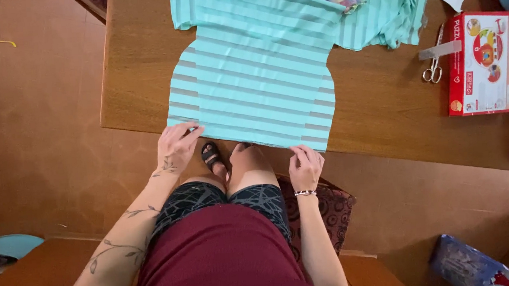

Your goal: Folding and smoothing a light blue striped garment on a wooden table

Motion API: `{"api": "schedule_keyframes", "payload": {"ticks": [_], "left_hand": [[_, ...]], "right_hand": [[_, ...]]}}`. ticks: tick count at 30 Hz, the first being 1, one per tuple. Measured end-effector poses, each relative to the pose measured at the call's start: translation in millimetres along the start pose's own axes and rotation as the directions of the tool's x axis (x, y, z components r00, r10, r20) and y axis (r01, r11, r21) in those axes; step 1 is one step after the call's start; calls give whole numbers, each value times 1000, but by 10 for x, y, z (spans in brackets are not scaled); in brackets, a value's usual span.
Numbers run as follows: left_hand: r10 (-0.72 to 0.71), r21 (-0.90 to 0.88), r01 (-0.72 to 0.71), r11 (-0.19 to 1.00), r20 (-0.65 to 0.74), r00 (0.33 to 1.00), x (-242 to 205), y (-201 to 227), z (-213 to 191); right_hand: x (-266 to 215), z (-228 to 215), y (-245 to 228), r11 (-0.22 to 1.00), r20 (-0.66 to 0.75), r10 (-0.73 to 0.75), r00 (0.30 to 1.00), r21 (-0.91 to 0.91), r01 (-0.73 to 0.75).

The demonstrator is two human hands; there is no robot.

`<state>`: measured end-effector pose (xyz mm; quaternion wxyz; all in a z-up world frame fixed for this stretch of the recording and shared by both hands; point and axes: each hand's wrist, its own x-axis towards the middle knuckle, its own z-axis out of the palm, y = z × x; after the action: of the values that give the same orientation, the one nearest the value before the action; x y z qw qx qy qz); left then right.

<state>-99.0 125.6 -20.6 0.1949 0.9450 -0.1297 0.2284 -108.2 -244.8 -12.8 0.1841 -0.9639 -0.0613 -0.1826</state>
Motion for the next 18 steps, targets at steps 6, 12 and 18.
{"api": "schedule_keyframes", "payload": {"ticks": [6, 12, 18], "left_hand": [[-421, -245, 409, 879, 4, 907, 305, 108, -61], [-665, -207, 788, 580, 439, 604, 680, -1, -11], [-753, -17, 843, 538, 440, 490, 1000, -90, 231]], "right_hand": [[-8, 6, 3, 1000, -8, 12, 1000, 29, -12], [44, 103, -119, 995, -9, 47, 999, 86, -46], [165, 212, -287, 988, -60, 15, 998, 151, -6]]}}
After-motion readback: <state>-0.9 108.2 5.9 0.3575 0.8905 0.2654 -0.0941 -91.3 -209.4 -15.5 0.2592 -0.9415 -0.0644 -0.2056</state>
